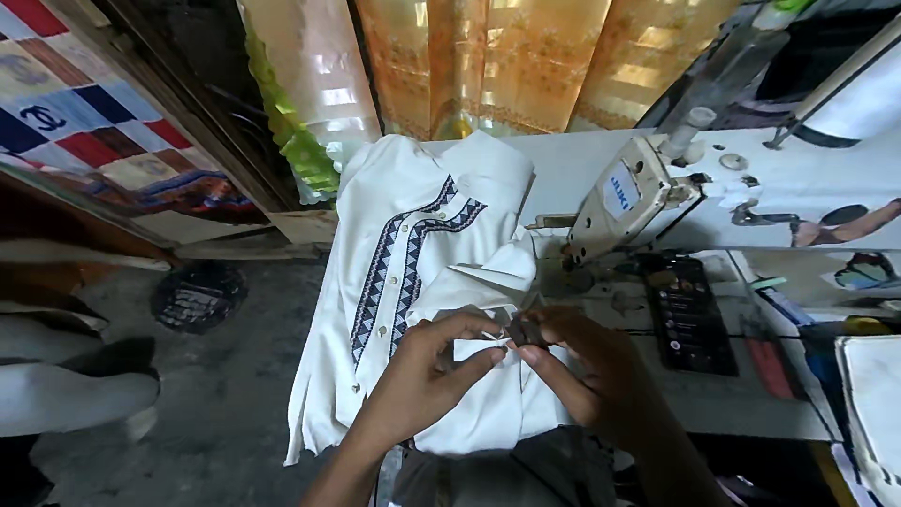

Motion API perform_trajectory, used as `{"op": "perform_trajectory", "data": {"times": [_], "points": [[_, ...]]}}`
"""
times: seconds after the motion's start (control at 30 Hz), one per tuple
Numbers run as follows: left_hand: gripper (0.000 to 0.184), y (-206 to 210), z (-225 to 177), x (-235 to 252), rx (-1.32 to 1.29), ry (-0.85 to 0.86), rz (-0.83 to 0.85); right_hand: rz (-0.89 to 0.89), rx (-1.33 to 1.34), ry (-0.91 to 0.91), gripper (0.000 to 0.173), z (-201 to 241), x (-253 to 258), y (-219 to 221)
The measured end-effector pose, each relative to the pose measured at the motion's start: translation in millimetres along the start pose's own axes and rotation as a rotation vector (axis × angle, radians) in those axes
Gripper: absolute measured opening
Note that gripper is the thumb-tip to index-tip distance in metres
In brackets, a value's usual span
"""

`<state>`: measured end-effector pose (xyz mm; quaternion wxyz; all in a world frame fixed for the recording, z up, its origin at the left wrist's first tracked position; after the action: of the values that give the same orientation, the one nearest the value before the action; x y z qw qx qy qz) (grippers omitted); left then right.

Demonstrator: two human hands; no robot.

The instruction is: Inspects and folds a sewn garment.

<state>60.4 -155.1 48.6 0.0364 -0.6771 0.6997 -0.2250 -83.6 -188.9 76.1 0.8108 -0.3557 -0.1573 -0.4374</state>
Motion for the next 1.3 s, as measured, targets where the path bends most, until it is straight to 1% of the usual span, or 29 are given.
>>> {"op": "perform_trajectory", "data": {"times": [0.07,0.17,0.3,0.37,0.43,0.5,0.57,0.67,0.77,0.83,0.87,0.93,1.0,1.07,1.13,1.2,1.3], "points": [[0.020,-2,-4,-2,0.125,0.035,-0.038,-0.002,-0.035,-0.020,0.022,4,-3,-2],[0.020,-3,-13,-5,0.256,0.103,-0.088,0.001,-0.071,-0.037,0.021,8,-7,-4],[0.019,1,-21,-4,0.246,0.163,-0.088,0.019,-0.121,-0.052,0.020,8,-10,-3],[0.020,4,-21,-3,0.250,0.169,-0.062,0.055,-0.122,-0.043,0.021,7,-10,-1],[0.021,7,-20,-2,0.289,0.156,-0.053,0.053,-0.164,-0.026,0.022,6,-10,-3],[0.021,6,-19,-2,0.341,0.137,-0.081,0.027,-0.219,-0.013,0.022,6,-10,-6],[0.020,4,-20,-2,0.374,0.129,-0.144,0.018,-0.223,-0.015,0.021,7,-9,-7],[0.019,0,-23,-1,0.334,0.144,-0.215,-0.002,-0.182,-0.024,0.021,7,-6,-8],[0.019,-9,-20,2,0.281,0.109,-0.209,-0.024,-0.173,-0.001,0.025,7,-5,-15],[0.019,-33,-15,3,0.296,0.059,-0.280,-0.049,-0.221,0.069,0.029,3,-12,-29],[0.017,-50,-10,4,0.285,0.015,-0.340,-0.068,-0.250,0.138,0.031,-4,-19,-37],[0.012,-83,0,5,0.212,-0.062,-0.472,-0.087,-0.352,0.326,0.031,-27,-41,-53],[0.009,-102,9,6,0.089,-0.089,-0.544,-0.015,-0.427,0.532,0.032,-56,-67,-58],[0.011,-107,17,7,-0.009,-0.110,-0.540,0.066,-0.455,0.716,0.031,-82,-96,-56],[0.013,-108,25,10,-0.069,-0.145,-0.510,0.122,-0.468,0.858,0.031,-99,-118,-55],[0.014,-108,31,10,-0.115,-0.188,-0.495,0.119,-0.504,0.915,0.032,-105,-131,-57],[0.015,-106,40,6,-0.158,-0.247,-0.503,0.054,-0.553,0.988,0.040,-103,-133,-66]]}}
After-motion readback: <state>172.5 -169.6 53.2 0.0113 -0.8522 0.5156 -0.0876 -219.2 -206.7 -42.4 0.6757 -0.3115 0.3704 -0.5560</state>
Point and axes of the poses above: each hand's wrist, its own x-axis towards the middle knuckle, its own y-axis out of the palm, z = x × y, the point moved 10 cm from there along x, towards the middle knuckle, and after that the axes turned 2 degrees about -y, right-handed, at the moved point
